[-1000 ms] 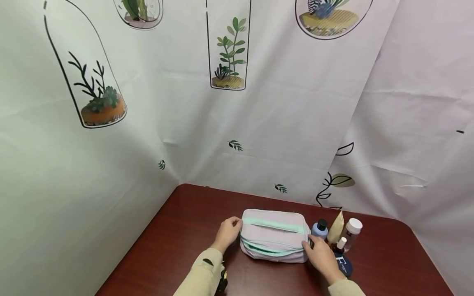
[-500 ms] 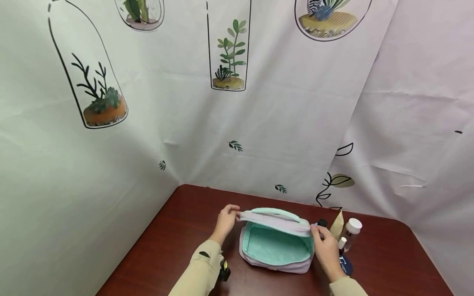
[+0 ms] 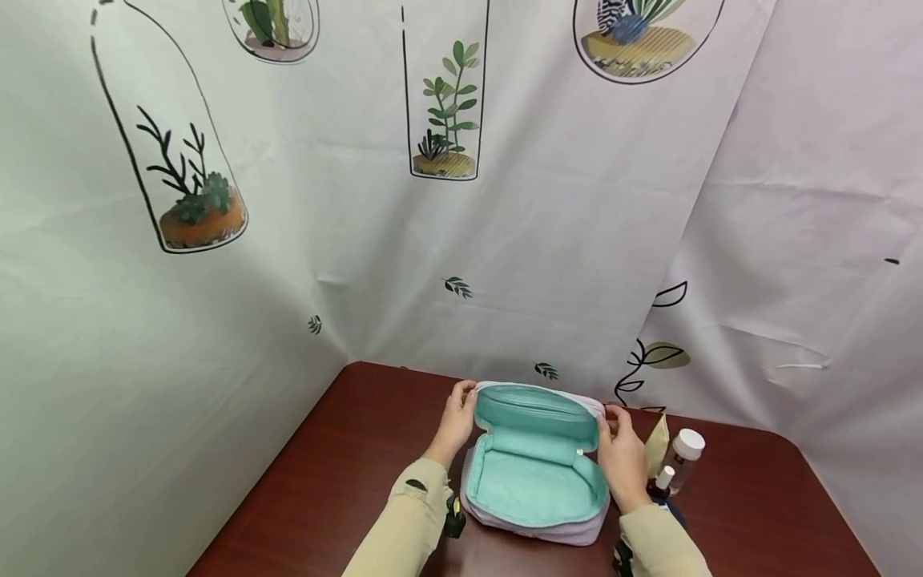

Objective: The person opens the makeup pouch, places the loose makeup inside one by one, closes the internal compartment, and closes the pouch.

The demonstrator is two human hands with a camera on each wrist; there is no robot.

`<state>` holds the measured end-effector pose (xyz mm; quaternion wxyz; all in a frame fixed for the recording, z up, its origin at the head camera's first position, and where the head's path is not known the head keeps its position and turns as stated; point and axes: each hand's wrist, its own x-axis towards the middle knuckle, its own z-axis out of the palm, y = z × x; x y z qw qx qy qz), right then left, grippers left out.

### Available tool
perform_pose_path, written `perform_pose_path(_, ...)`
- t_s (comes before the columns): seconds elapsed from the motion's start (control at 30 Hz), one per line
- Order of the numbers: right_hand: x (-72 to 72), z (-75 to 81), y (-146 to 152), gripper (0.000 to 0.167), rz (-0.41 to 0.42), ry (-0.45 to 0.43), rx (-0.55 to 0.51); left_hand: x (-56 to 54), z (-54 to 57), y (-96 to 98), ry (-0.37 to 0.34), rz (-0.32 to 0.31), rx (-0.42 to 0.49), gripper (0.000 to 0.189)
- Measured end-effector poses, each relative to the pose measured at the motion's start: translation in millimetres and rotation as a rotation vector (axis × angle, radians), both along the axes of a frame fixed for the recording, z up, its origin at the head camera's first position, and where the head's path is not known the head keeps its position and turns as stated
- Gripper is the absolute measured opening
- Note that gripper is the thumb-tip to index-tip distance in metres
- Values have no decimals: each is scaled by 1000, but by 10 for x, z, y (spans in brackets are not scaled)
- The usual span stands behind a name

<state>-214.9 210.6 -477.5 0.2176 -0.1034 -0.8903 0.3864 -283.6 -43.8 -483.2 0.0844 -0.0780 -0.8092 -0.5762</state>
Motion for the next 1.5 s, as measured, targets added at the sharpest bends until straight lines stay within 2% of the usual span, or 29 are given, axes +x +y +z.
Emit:
perform_pose_path(0.1,-10,-18,17,31,-1,-57,108,5,-57,12,-9,-14,-50,26)
perform_pose_path(0.27,20,-31,6,38,46,-190,268,30,-137,15,-32,-138,-146,40)
perform_pose_path(0.33,20,-25,-13,42,75,-216,301,38,-140,18,-27,-154,-189,44)
perform_pose_path(0.47,-3,-16,-32,49,112,-239,312,43,-117,35,-4,-139,-221,44)
perform_pose_path(0.57,3,18,-15,52,139,-262,312,38,-112,49,59,-108,-269,42)
perform_pose_path(0.67,18,118,41,49,157,-246,307,41,-103,61,110,-71,-319,42)
perform_pose_path(0.8,67,318,215,35,100,-166,297,47,-87,69,114,-48,-357,42)
perform_pose_path(0.9,153,434,410,28,53,-171,326,50,-84,58,104,-53,-371,43)
perform_pose_path(0.97,218,450,541,28,36,-191,347,52,-76,48,96,-57,-371,44)
perform_pose_path(1.17,347,271,790,25,-15,-177,408,32,-74,20,78,-62,-363,43)
perform_pose_path(1.37,407,0,854,10,-87,-104,454,19,-62,25,57,-88,-349,43)
perform_pose_path(1.5,432,-159,863,18,-105,-108,457,28,-57,29,46,-96,-339,44)
